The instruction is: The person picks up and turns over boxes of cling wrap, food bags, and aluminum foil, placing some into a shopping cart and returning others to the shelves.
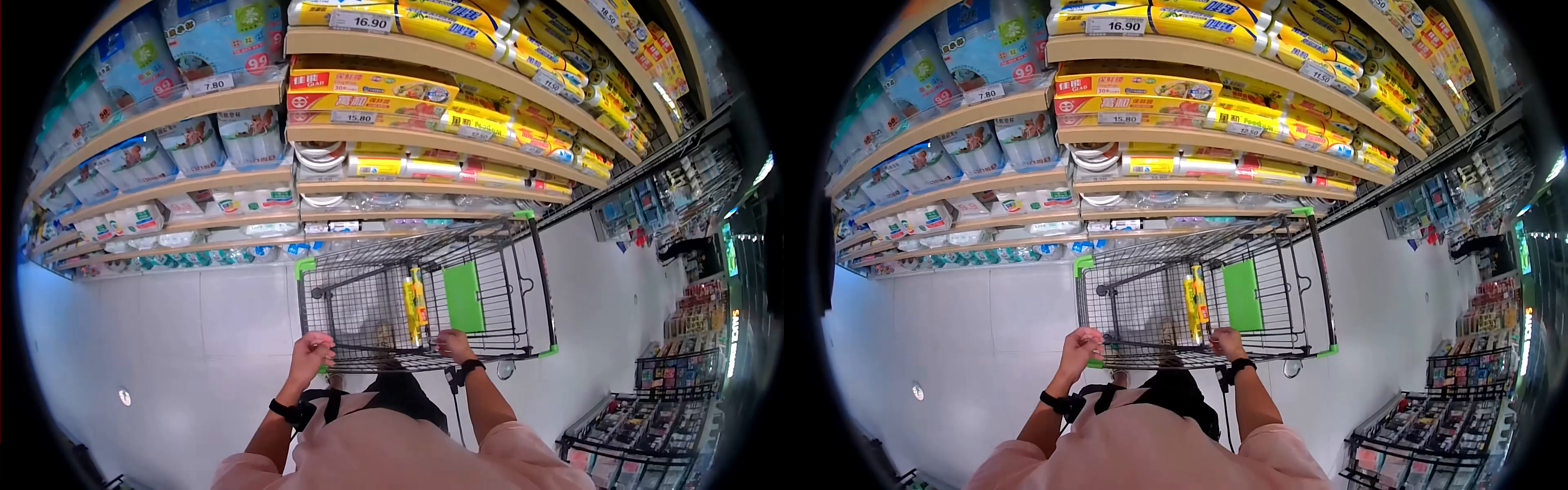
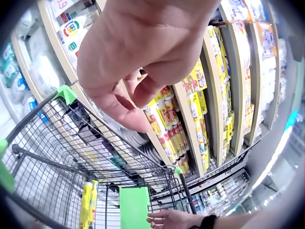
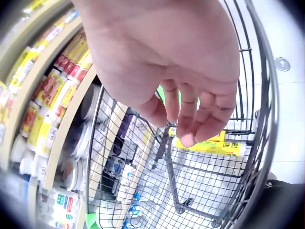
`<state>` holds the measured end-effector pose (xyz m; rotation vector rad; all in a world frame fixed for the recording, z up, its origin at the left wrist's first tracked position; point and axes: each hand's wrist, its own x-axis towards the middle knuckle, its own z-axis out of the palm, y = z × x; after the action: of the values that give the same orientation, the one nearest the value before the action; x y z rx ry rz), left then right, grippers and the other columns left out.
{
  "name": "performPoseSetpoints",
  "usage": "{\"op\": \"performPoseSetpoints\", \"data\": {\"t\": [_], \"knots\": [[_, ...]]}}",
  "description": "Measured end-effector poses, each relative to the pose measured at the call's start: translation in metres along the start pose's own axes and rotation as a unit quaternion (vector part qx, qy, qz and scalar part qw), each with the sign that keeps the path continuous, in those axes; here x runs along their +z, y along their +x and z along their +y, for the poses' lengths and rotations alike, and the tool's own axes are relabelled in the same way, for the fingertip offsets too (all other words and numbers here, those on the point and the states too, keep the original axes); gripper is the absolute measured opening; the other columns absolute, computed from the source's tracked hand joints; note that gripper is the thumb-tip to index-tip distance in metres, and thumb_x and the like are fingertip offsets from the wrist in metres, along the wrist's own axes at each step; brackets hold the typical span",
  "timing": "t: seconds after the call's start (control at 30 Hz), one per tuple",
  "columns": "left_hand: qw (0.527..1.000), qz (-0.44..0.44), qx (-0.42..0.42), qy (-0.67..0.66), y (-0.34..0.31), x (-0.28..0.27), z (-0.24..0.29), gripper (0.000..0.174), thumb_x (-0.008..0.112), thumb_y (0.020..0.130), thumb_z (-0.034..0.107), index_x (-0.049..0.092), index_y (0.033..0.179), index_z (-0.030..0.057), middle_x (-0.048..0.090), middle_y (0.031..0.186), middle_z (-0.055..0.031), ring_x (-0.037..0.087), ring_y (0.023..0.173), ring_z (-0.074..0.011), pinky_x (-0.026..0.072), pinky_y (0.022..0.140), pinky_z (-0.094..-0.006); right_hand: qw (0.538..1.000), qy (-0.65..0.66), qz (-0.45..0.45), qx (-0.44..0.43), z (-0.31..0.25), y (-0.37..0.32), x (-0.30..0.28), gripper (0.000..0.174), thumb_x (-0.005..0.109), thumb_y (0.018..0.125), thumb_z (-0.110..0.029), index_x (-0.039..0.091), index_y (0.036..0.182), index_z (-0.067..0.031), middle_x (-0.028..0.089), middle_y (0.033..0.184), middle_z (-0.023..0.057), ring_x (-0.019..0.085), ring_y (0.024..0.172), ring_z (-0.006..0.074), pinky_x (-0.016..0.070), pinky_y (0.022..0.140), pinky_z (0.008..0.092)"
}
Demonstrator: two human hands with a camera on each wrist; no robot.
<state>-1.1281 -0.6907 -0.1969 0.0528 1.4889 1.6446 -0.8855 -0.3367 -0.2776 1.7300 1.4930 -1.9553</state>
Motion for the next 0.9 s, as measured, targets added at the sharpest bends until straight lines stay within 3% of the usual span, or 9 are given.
{"op": "performPoseSetpoints", "data": {"t": [0.07,0.2,0.5,0.57,0.63,0.67,0.73,0.83,0.9], "knots": [[1.000,-0.011,-0.008,-0.002,-0.003,0.008,0.001,0.012,0.057,0.094,0.004,0.061,0.105,0.0022,0.065,0.095,-0.0073,0.064,0.076,-0.0134,0.0582,0.061,-0.0289,0.999,0.017,0.019,0.024,0.010,-0.002,0.001,0.017,0.062,0.085,-0.011,0.062,0.100,-0.0032,0.062,0.082,0.0062,0.063,0.070,0.0192,0.0537,0.062,0.0344],[1.000,-0.012,-0.002,-0.010,0.000,0.027,0.014,0.009,0.055,0.094,0.003,0.060,0.101,0.0019,0.064,0.093,-0.0066,0.063,0.078,-0.0133,0.0579,0.065,-0.0288,0.998,0.027,0.022,0.057,-0.009,-0.006,0.017,0.013,0.061,0.084,-0.011,0.060,0.095,-0.0043,0.059,0.080,0.0043,0.060,0.069,0.0183,0.0537,0.063,0.0347],[0.999,0.028,-0.030,-0.022,0.010,0.063,0.007,0.006,0.054,0.095,0.001,0.059,0.096,0.0020,0.063,0.091,-0.0061,0.063,0.077,-0.0152,0.0556,0.070,-0.0300,0.995,-0.074,0.042,0.050,0.010,0.093,0.033,0.022,0.063,0.082,-0.012,0.065,0.102,-0.0025,0.059,0.078,0.0044,0.057,0.064,0.0152,0.0544,0.056,0.0361],[0.997,0.047,-0.057,-0.017,0.013,0.073,0.010,0.005,0.055,0.095,0.002,0.060,0.096,0.0022,0.064,0.092,-0.0066,0.063,0.077,-0.0155,0.0552,0.070,-0.0308,0.990,-0.124,0.064,0.037,0.033,0.131,0.030,0.024,0.064,0.082,-0.013,0.065,0.103,-0.0001,0.063,0.081,0.0087,0.064,0.070,0.0197,0.0557,0.054,0.0395],[0.997,0.049,-0.053,-0.013,0.018,0.080,0.005,0.004,0.057,0.095,0.002,0.060,0.097,0.0022,0.065,0.091,-0.0068,0.063,0.077,-0.0156,0.0547,0.070,-0.0306,0.970,-0.227,0.085,0.012,0.065,0.181,0.029,0.027,0.065,0.082,-0.013,0.064,0.104,0.0019,0.066,0.082,0.0120,0.068,0.076,0.0234,0.0561,0.054,0.0422],[0.997,0.059,-0.059,-0.008,0.022,0.086,0.006,0.005,0.056,0.094,0.002,0.060,0.097,0.0021,0.065,0.090,-0.0069,0.063,0.078,-0.0154,0.0545,0.070,-0.0303,0.964,-0.245,0.074,0.069,0.063,0.184,0.027,0.027,0.063,0.083,-0.013,0.064,0.104,0.0031,0.069,0.087,0.0158,0.070,0.078,0.0305,0.0564,0.054,0.0445],[0.995,0.069,-0.067,-0.005,0.028,0.098,0.007,0.005,0.056,0.094,0.002,0.060,0.097,0.0023,0.064,0.089,-0.0069,0.063,0.078,-0.0149,0.0541,0.070,-0.0292,0.822,-0.554,-0.027,-0.129,0.062,0.188,0.013,0.027,0.055,0.085,-0.019,0.067,0.097,0.0016,0.070,0.088,0.0187,0.071,0.080,0.0325,0.0558,0.070,0.0452],[0.993,0.106,-0.050,-0.026,0.036,0.122,0.014,0.005,0.055,0.093,0.000,0.059,0.095,0.0025,0.063,0.086,-0.0075,0.061,0.074,-0.0165,0.0514,0.068,-0.0303,0.944,-0.323,0.066,-0.001,0.079,0.220,0.026,0.036,0.049,0.088,-0.029,0.069,0.092,0.0011,0.071,0.088,0.0203,0.069,0.085,0.0370,0.0549,0.076,0.0483],[0.991,0.119,-0.047,-0.044,0.041,0.131,0.016,0.005,0.054,0.093,-0.001,0.058,0.094,0.0025,0.062,0.086,-0.0082,0.060,0.073,-0.0172,0.0503,0.068,-0.0310,0.969,-0.240,0.046,0.048,0.077,0.230,0.026,0.037,0.050,0.089,-0.029,0.067,0.095,0.0027,0.070,0.089,0.0232,0.068,0.087,0.0387,0.0545,0.077,0.0490]]}}
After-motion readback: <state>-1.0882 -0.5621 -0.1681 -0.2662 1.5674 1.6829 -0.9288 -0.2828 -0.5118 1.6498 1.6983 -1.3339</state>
